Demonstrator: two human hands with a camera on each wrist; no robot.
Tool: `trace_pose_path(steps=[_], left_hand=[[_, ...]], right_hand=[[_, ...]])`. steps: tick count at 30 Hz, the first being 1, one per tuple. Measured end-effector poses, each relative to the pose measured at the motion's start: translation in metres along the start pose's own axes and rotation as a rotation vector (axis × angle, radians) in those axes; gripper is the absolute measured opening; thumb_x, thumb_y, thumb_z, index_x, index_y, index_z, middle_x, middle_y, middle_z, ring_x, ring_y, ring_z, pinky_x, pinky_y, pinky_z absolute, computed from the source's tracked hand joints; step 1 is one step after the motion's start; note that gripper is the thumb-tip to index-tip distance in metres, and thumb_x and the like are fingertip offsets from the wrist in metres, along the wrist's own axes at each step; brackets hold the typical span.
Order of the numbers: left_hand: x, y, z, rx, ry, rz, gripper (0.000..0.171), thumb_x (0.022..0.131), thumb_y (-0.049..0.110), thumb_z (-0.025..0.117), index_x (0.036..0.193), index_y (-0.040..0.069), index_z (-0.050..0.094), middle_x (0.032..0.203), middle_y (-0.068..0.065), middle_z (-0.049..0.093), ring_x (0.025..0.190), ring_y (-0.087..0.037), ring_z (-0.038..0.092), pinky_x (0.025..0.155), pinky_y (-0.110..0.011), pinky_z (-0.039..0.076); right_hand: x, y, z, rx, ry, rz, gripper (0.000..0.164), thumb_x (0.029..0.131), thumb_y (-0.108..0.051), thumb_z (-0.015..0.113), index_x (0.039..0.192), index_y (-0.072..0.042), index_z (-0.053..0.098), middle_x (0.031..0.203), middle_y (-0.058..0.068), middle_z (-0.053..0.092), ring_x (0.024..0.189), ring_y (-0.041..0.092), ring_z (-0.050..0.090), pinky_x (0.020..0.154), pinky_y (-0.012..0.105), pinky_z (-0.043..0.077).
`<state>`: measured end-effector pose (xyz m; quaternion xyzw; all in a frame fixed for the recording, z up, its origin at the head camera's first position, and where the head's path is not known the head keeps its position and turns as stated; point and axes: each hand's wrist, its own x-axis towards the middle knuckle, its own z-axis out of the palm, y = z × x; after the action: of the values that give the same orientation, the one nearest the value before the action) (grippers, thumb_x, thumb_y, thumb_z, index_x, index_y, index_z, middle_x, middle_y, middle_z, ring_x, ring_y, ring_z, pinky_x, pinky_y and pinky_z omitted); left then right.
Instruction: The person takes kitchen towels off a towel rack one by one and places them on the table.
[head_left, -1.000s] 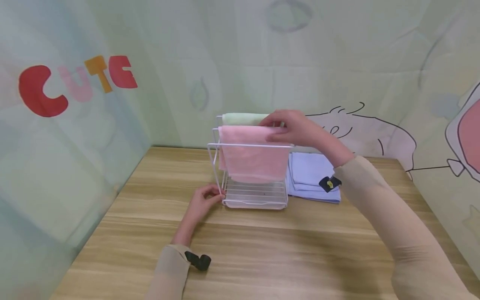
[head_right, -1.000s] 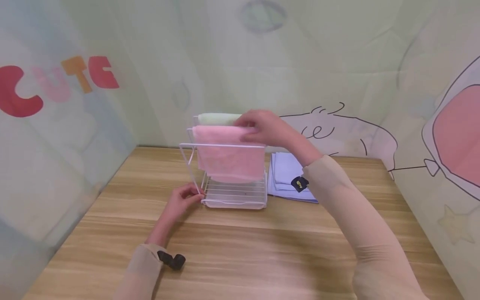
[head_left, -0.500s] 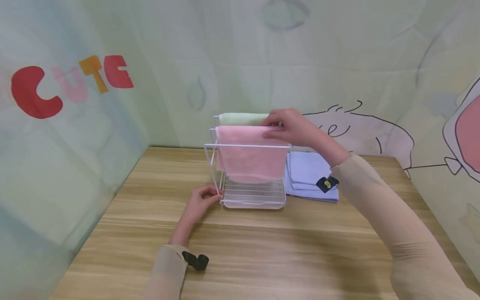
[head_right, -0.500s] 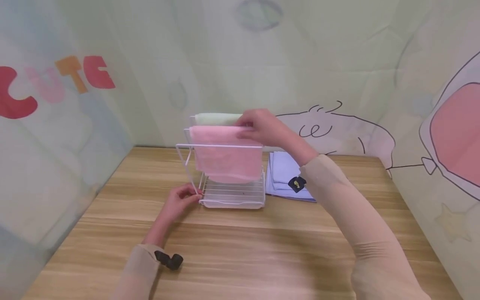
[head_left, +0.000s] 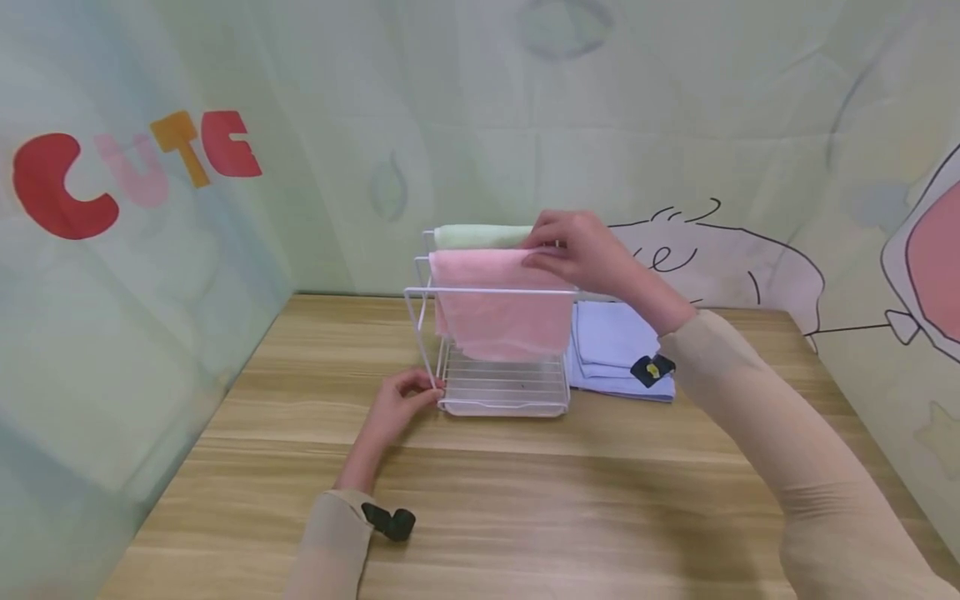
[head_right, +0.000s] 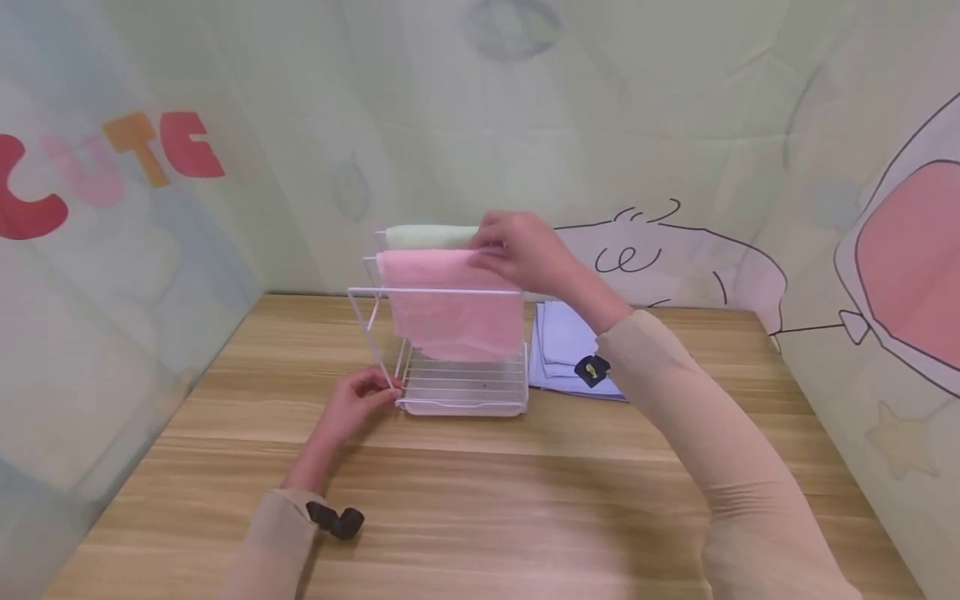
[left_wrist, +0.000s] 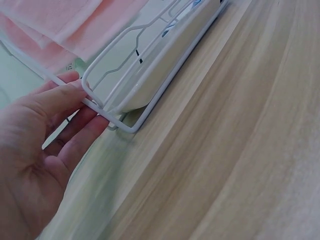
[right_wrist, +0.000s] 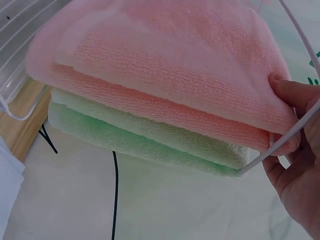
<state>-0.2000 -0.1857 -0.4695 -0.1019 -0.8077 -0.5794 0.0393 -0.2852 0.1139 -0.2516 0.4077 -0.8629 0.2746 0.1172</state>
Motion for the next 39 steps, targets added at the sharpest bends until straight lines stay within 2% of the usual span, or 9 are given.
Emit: trace_pose_path(steps=[7, 11, 15, 21, 24, 29, 33, 39], left_hand=[[0.0, -0.001, 0.0, 0.018, 0.008, -0.008, 0.017, 0.085, 0.005, 0.074, 0.1, -0.003, 0.07, 0.097, -0.024, 0.072, 0.08, -0.001, 0.061, 0.081, -0.019, 0.051], [0.0, -0.001, 0.001, 0.01, 0.018, 0.002, 0.017, 0.086, 0.004, 0.073, 0.1, -0.005, 0.069, 0.096, -0.026, 0.071, 0.08, -0.001, 0.061, 0.081, -0.019, 0.051], [-0.001, 0.0, 0.001, 0.003, 0.018, 0.003, 0.017, 0.085, 0.003, 0.073, 0.1, -0.006, 0.069, 0.097, -0.027, 0.071, 0.079, 0.0, 0.061, 0.081, -0.018, 0.051], [-0.001, 0.001, 0.002, -0.004, 0.011, 0.005, 0.018, 0.085, 0.003, 0.073, 0.1, -0.007, 0.069, 0.097, -0.027, 0.071, 0.08, -0.001, 0.061, 0.081, -0.018, 0.051], [0.0, -0.001, 0.003, -0.001, 0.01, 0.0, 0.017, 0.085, 0.003, 0.073, 0.099, -0.006, 0.069, 0.096, -0.026, 0.071, 0.08, -0.002, 0.061, 0.08, -0.018, 0.05], [-0.001, -0.002, 0.001, 0.003, 0.01, 0.011, 0.017, 0.085, 0.003, 0.073, 0.099, -0.005, 0.069, 0.094, -0.024, 0.071, 0.079, -0.001, 0.061, 0.08, -0.018, 0.05], [-0.001, -0.002, 0.0, 0.006, 0.017, 0.015, 0.016, 0.086, 0.004, 0.073, 0.099, -0.005, 0.069, 0.092, -0.021, 0.072, 0.08, -0.001, 0.061, 0.08, -0.017, 0.05], [-0.002, -0.001, -0.001, 0.003, 0.009, -0.003, 0.017, 0.086, 0.004, 0.073, 0.099, -0.005, 0.069, 0.095, -0.024, 0.071, 0.08, -0.002, 0.061, 0.081, -0.019, 0.05]], right_hand=[[0.0, -0.001, -0.003, -0.012, 0.026, -0.053, 0.017, 0.09, -0.013, 0.072, 0.104, -0.004, 0.074, 0.095, 0.009, 0.07, 0.086, 0.019, 0.063, 0.079, 0.033, 0.057], [0.003, 0.0, -0.005, -0.022, 0.056, -0.112, 0.015, 0.091, -0.013, 0.071, 0.102, -0.003, 0.074, 0.094, 0.009, 0.069, 0.085, 0.018, 0.063, 0.079, 0.032, 0.056], [0.007, -0.001, -0.01, -0.035, 0.066, -0.136, 0.015, 0.091, -0.012, 0.071, 0.103, -0.003, 0.074, 0.094, 0.01, 0.068, 0.086, 0.019, 0.063, 0.079, 0.033, 0.055], [0.016, -0.006, -0.027, -0.051, 0.086, -0.124, 0.015, 0.091, -0.013, 0.071, 0.101, -0.003, 0.074, 0.093, 0.011, 0.068, 0.085, 0.02, 0.06, 0.077, 0.031, 0.05], [0.022, -0.009, -0.04, -0.058, 0.13, -0.134, 0.014, 0.092, -0.013, 0.07, 0.099, -0.002, 0.073, 0.092, 0.013, 0.069, 0.084, 0.02, 0.059, 0.075, 0.029, 0.047], [0.037, -0.019, -0.068, -0.076, 0.193, -0.103, 0.016, 0.092, -0.016, 0.07, 0.099, -0.002, 0.074, 0.093, 0.014, 0.068, 0.085, 0.014, 0.055, 0.078, 0.023, 0.042], [0.048, -0.03, -0.091, -0.094, 0.211, -0.036, 0.018, 0.093, -0.021, 0.07, 0.102, -0.006, 0.075, 0.097, 0.009, 0.068, 0.086, 0.008, 0.052, 0.079, 0.018, 0.039], [0.059, -0.04, -0.12, -0.101, 0.214, 0.064, 0.023, 0.093, -0.03, 0.069, 0.105, -0.012, 0.075, 0.092, -0.009, 0.068, 0.084, 0.004, 0.053, 0.075, 0.016, 0.04]])
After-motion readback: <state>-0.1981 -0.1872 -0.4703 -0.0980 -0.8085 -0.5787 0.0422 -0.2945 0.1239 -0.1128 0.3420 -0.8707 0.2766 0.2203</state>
